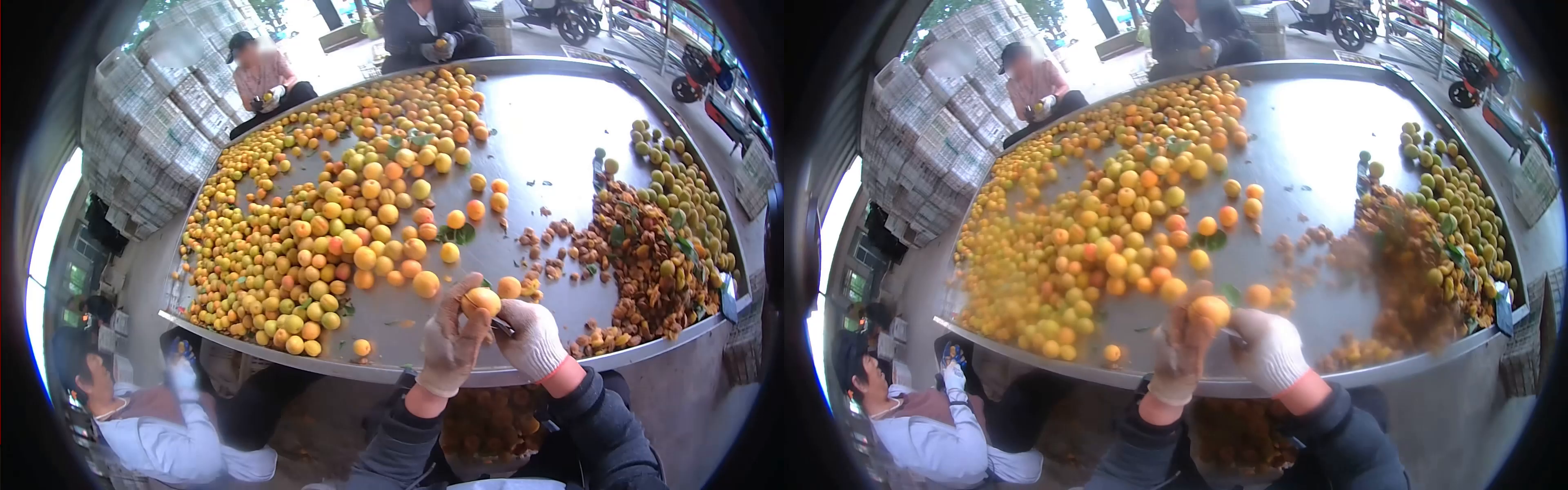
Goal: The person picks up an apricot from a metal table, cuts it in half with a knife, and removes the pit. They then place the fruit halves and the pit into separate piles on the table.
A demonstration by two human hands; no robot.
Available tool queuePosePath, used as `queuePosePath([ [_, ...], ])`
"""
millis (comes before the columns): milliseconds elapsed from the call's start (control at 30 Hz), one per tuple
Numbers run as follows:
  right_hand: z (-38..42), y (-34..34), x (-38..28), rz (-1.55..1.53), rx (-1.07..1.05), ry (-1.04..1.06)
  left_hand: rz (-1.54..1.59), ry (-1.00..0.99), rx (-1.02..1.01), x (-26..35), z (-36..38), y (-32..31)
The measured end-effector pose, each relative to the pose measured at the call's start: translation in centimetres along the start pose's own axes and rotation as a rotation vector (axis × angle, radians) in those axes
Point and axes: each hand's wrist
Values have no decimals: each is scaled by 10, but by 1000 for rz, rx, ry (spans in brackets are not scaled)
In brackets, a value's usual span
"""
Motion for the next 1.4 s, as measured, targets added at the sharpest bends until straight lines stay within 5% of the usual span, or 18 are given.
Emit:
queuePosePath([
  [100, -2, 2, -2, 27, -9, -30, 152, 101, -62, -1, 1, -4],
  [167, -2, 1, -5, -19, -2, -91, -17, -49, 53, -7, -1, -6],
  [300, 4, -11, 6, -69, 38, -89, -212, -34, 10, -7, 2, -13],
  [367, 4, -11, 7, -383, 97, -178, -376, -150, 52, -6, 3, -18],
  [633, 1, 0, 1, -299, 63, -7, -121, -18, -124, -1, 2, -7],
  [700, 1, 0, -1, -258, 27, -93, -462, -274, 95, -4, -2, -7],
  [833, -2, 4, 0, -356, -59, -205, -726, -389, 115, -2, -7, -6],
  [933, 0, 6, 2, -438, -53, -210, -675, -424, 74, -2, -7, -8],
  [1000, -1, 9, -7, -357, 48, -117, 123, -46, -149, -1, -2, -10],
  [1033, -1, 7, -6, -359, 50, -124, 122, -39, -153, 4, -1, -11],
  [1100, -2, 3, -3, -256, 88, -107, 636, 169, -237, 13, -1, -13],
  [1333, -2, 4, -7, -64, 19, -156, 522, 339, -128, -4, -2, -20],
  [1400, -5, 8, -10, 14, 11, -123, 229, 97, -58, -5, -2, -24],
])
Point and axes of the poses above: each hand's wrist, its own z-axis away from the middle knuckle, its own y-axis out of the back of the hand, x = y × z, and after that the axes turned 13 degrees about y, right-handed
